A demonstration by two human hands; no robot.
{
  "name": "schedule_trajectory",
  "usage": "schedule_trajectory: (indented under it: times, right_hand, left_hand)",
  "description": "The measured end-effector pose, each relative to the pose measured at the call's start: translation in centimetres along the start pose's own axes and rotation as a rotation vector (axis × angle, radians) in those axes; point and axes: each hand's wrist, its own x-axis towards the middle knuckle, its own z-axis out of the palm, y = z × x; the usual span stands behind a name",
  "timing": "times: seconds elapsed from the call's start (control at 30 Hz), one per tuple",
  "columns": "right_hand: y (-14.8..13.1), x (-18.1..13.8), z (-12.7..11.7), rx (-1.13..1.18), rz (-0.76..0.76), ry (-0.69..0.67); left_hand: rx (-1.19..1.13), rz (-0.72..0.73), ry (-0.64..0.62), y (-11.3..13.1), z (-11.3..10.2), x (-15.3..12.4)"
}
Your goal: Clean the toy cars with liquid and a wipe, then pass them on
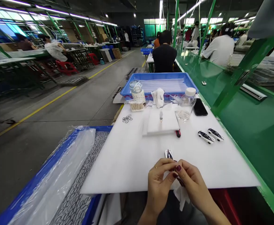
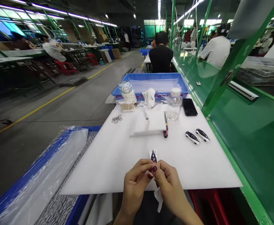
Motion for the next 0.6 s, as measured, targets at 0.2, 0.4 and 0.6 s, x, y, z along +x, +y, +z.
schedule_trajectory:
  times: [0.2, 0.4, 0.6]
  right_hand:
    - [-0.5, 0.3, -0.8, -0.180, -0.012, 0.002]
    - [-1.8, 0.1, -1.9, -0.288, -0.179, 0.019]
    - [-2.0, 1.4, 0.2, -0.644, -0.787, 0.056]
  left_hand:
    - [-0.411, -0.244, 0.106, -0.4, -0.8, 0.3]
    - [-0.569, -0.389, 0.148, -0.3, -1.9, 0.4]
    - [-0.552, -0.395, 0.195, -0.3, -1.9, 0.4]
